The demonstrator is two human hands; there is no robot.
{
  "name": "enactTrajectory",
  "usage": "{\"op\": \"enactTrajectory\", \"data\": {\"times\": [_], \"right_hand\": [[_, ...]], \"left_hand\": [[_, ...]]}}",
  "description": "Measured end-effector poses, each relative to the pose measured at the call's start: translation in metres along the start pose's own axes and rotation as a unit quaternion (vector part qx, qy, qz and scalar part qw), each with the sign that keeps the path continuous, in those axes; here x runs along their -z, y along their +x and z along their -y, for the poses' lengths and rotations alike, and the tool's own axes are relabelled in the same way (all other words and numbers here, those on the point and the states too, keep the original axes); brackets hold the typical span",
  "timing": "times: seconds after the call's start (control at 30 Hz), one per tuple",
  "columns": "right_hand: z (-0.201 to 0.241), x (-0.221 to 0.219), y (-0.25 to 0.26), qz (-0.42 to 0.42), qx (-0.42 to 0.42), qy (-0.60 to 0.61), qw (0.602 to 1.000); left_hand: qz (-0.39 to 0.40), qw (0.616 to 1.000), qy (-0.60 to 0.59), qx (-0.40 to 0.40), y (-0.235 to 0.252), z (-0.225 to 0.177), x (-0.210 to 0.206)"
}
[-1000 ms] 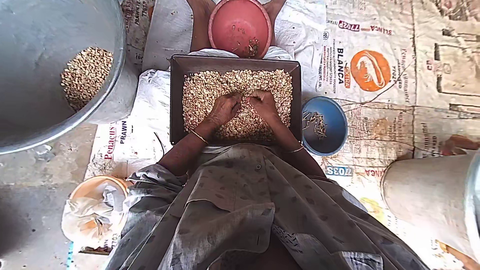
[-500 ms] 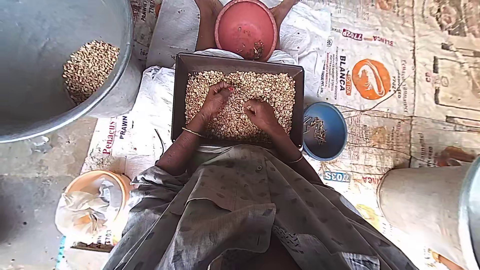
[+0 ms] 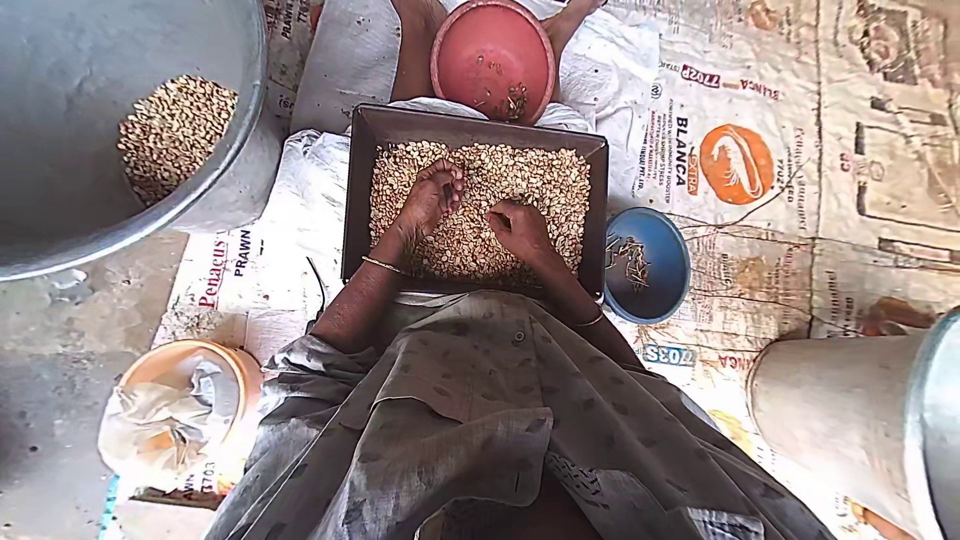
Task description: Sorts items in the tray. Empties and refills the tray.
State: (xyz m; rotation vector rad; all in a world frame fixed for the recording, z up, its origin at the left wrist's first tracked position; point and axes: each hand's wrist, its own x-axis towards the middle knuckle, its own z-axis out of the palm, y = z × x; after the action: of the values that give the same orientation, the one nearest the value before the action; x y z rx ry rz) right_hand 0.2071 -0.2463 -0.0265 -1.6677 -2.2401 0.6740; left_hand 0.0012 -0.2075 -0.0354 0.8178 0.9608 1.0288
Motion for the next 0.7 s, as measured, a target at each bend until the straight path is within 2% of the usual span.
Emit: {"op": "enactTrajectory", "data": {"times": [0.13,0.2,0.23,0.27,0.33,0.37,0.4,0.47,0.53,0.57,0.63,0.67,0.7], "right_hand": [[0.008,-0.006,0.002,0.004,-0.003,-0.061,0.998],[0.005,-0.004,0.003,-0.004,-0.007,0.004,1.0],[0.001,-0.003,0.004,-0.017,-0.014,0.078,0.997],[-0.005,-0.001,0.005,-0.041,-0.015,0.181,0.983],[-0.013,0.004,0.007,-0.071,-0.03,0.422,0.903],[-0.015,0.009,0.007,-0.073,-0.052,0.506,0.858],[-0.016,0.015,0.007,-0.074,-0.07,0.545,0.832],[-0.02,0.021,0.007,-0.076,-0.077,0.541,0.834],[-0.018,0.023,0.008,-0.068,-0.076,0.518,0.849],[-0.016,0.025,0.009,-0.066,-0.085,0.531,0.84],[-0.014,0.029,0.013,-0.065,-0.106,0.6,0.79],[-0.014,0.033,0.016,-0.056,-0.109,0.615,0.779],[-0.013,0.037,0.019,-0.047,-0.107,0.607,0.786]], "left_hand": [[0.027,0.999,0.026,0.001,-0.002,-0.003,-0.002],[0.038,0.996,0.075,0.008,-0.003,-0.003,-0.002],[0.042,0.993,0.112,0.004,-0.003,-0.002,-0.002],[0.054,0.987,0.151,-0.009,-0.003,-0.001,-0.002],[0.085,0.962,0.252,-0.064,-0.003,0.002,0.0],[0.105,0.939,0.317,-0.088,-0.003,0.003,0.001],[0.118,0.912,0.377,-0.11,-0.003,0.004,0.001],[0.128,0.859,0.479,-0.129,-0.004,0.004,-0.004],[0.126,0.826,0.536,-0.122,-0.006,0.002,-0.01],[0.122,0.819,0.548,-0.119,-0.006,0.003,-0.011],[0.116,0.817,0.552,-0.117,-0.006,0.003,-0.011],[0.113,0.818,0.552,-0.115,-0.005,0.003,-0.01],[0.11,0.818,0.553,-0.113,-0.005,0.002,-0.01]]}}
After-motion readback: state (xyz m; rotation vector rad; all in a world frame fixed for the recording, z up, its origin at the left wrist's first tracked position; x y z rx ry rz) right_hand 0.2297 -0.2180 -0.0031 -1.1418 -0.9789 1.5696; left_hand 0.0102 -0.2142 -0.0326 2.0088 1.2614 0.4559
